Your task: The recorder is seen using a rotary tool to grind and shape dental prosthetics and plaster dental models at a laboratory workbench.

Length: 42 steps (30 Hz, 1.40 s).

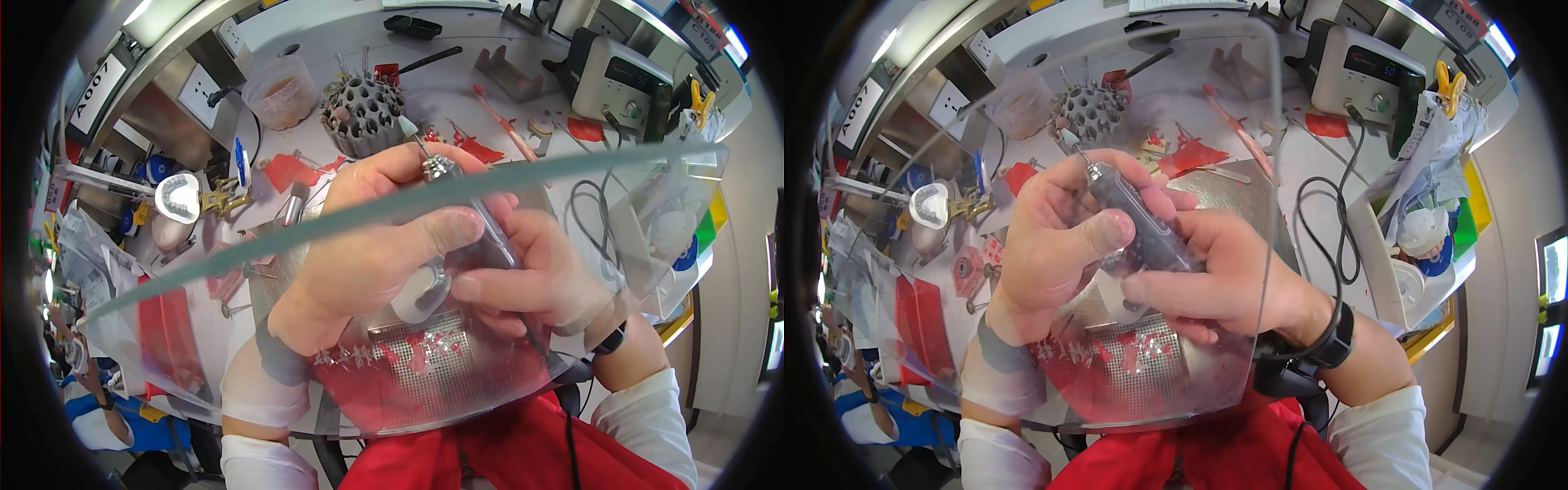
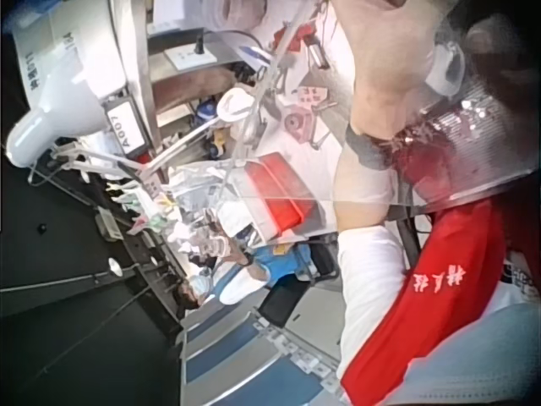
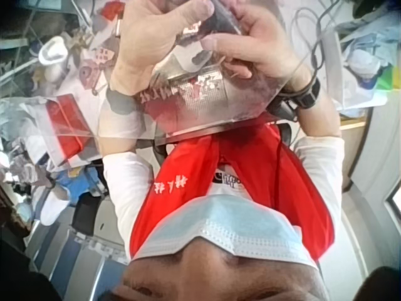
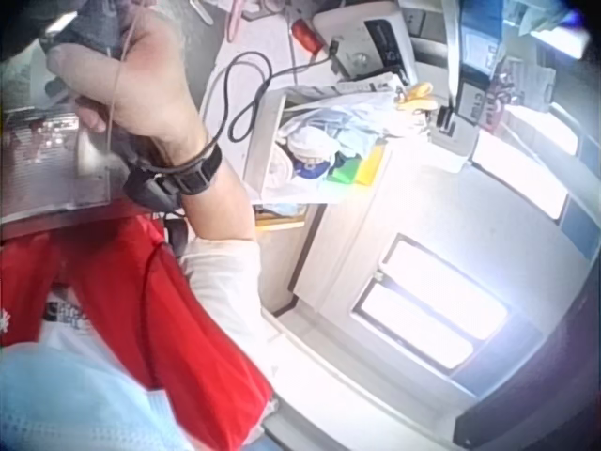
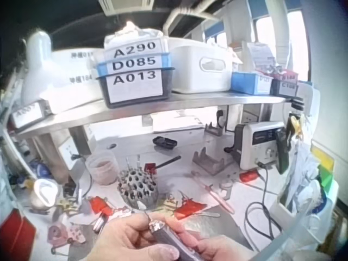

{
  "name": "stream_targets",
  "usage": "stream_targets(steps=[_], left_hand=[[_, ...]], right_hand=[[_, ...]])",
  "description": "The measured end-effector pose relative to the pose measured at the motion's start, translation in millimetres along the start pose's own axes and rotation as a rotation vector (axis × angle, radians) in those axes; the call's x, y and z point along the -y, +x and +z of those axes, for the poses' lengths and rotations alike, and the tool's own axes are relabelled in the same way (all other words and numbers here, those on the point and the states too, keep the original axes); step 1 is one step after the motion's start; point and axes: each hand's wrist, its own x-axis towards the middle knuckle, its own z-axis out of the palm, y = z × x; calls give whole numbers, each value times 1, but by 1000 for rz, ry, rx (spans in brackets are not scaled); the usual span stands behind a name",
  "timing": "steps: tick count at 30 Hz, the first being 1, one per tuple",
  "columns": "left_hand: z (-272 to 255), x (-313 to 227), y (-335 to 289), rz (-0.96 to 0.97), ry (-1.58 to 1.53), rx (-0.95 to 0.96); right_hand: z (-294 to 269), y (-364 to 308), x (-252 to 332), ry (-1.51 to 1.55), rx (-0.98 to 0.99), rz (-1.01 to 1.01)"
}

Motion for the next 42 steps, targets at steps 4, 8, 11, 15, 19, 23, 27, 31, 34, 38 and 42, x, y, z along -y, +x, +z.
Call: stream_targets(steps=[4, 8, 11, 15, 19, 23, 27, 31, 34, 38, 42], left_hand=[[3, 2, 15, 18, 205, -183], [-18, -19, 3, 189, -106, -277], [-30, -4, 14, 205, -229, -231], [6, 3, 12, -178, -6, -94], [-17, -17, -26, -43, 246, -125], [-41, -47, -83, 88, 655, -287], [-46, -64, -158, 336, 1019, -550], [-55, -104, -239, 617, 1527, -1098], [-72, -150, -296, 603, 1695, -1445], [-103, -187, -347, 201, 1964, -1388], [-125, -197, -353, 129, 1882, -1335]], right_hand=[[-12, 18, -11, -697, -396, -525], [-4, 21, 19, -38, -384, -479], [-7, 21, 7, -120, -314, -467], [0, 16, -13, -378, -114, -670], [-50, 11, -18, -581, -424, -764], [-44, 21, -23, -427, -454, -800], [-34, 21, -25, -420, -468, -803], [-29, 21, -22, -420, -468, -743], [-29, 26, -27, -402, -468, -720], [-21, 24, -27, -329, -459, -702], [-23, 22, -27, -337, -452, -700]])
